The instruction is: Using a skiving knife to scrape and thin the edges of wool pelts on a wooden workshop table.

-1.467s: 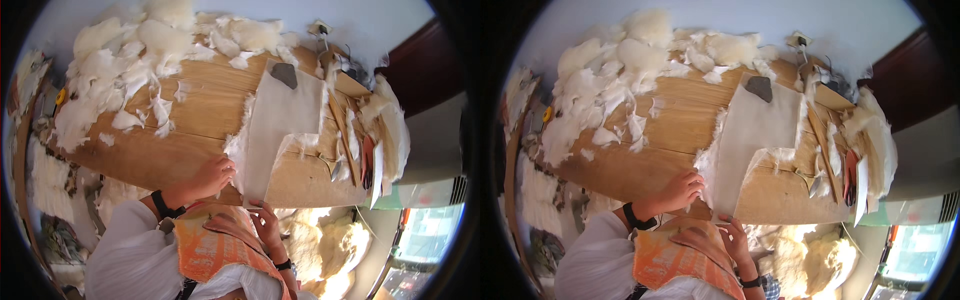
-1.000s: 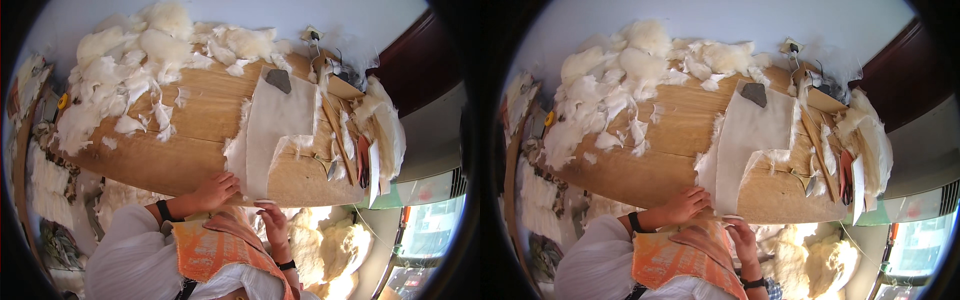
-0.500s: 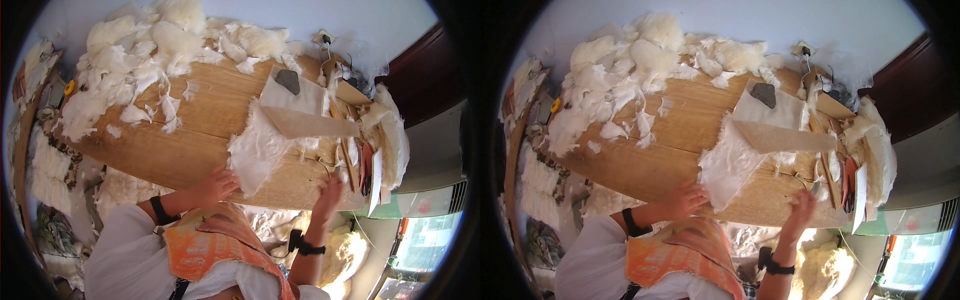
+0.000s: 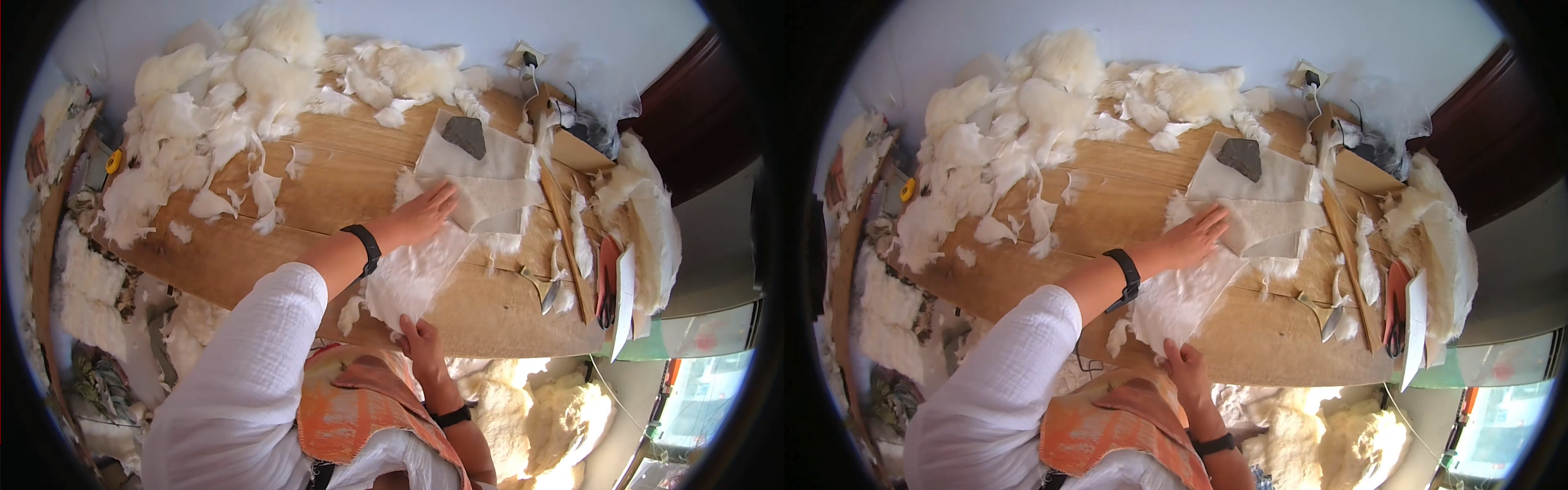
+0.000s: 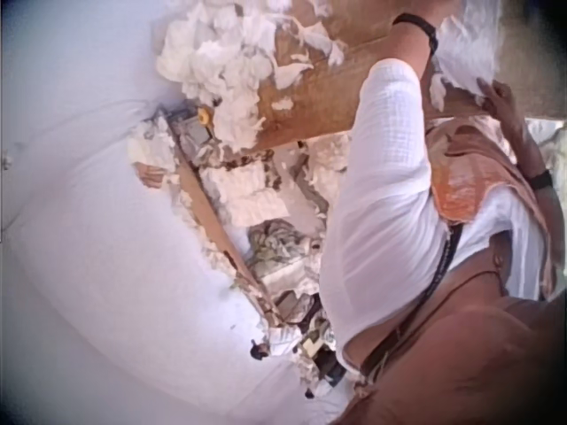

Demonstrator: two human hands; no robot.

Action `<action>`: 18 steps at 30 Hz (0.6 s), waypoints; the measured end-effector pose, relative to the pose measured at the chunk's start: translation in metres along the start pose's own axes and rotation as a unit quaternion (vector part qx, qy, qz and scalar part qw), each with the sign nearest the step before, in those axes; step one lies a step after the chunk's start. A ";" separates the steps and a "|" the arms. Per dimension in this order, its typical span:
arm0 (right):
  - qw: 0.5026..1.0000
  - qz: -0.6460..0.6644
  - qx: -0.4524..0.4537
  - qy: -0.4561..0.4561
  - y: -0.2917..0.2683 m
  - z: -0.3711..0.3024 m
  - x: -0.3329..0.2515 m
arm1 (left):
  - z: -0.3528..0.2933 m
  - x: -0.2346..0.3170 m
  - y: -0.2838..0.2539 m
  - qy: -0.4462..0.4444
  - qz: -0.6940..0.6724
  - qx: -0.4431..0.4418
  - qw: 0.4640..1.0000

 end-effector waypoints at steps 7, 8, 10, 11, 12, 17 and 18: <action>0.987 0.097 -0.048 -0.119 -0.029 -0.012 -0.023 | -0.004 -0.014 0.020 -0.035 -0.029 -0.041 0.998; 0.988 0.040 -0.040 -0.147 -0.034 -0.013 -0.025 | -0.003 -0.013 0.019 -0.036 -0.035 -0.041 0.998; 0.986 0.041 -0.052 -0.154 -0.039 -0.014 -0.019 | -0.001 -0.012 0.019 -0.045 -0.038 -0.052 0.997; 0.985 0.024 -0.048 -0.161 -0.042 -0.015 -0.015 | 0.000 -0.012 0.018 -0.044 -0.041 -0.051 0.997; 0.986 0.027 -0.047 -0.157 -0.043 -0.014 -0.010 | 0.000 -0.011 0.018 -0.042 -0.046 -0.054 0.997; 0.943 -0.255 0.039 -0.209 -0.066 -0.029 -0.012 | -0.003 -0.011 0.016 -0.040 -0.056 -0.050 0.996; 0.919 -0.263 0.111 -0.272 -0.076 -0.045 -0.026 | -0.003 -0.012 0.016 -0.039 -0.060 -0.046 0.996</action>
Point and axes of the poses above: each hand's wrist, its own z-axis towards the middle knuckle, its own y-axis out of the palm, x = y × z, the point moved 6 cm from there along z, towards the middle knuckle, and after that the axes turned 2 degrees about x, right-handed, at the moved point
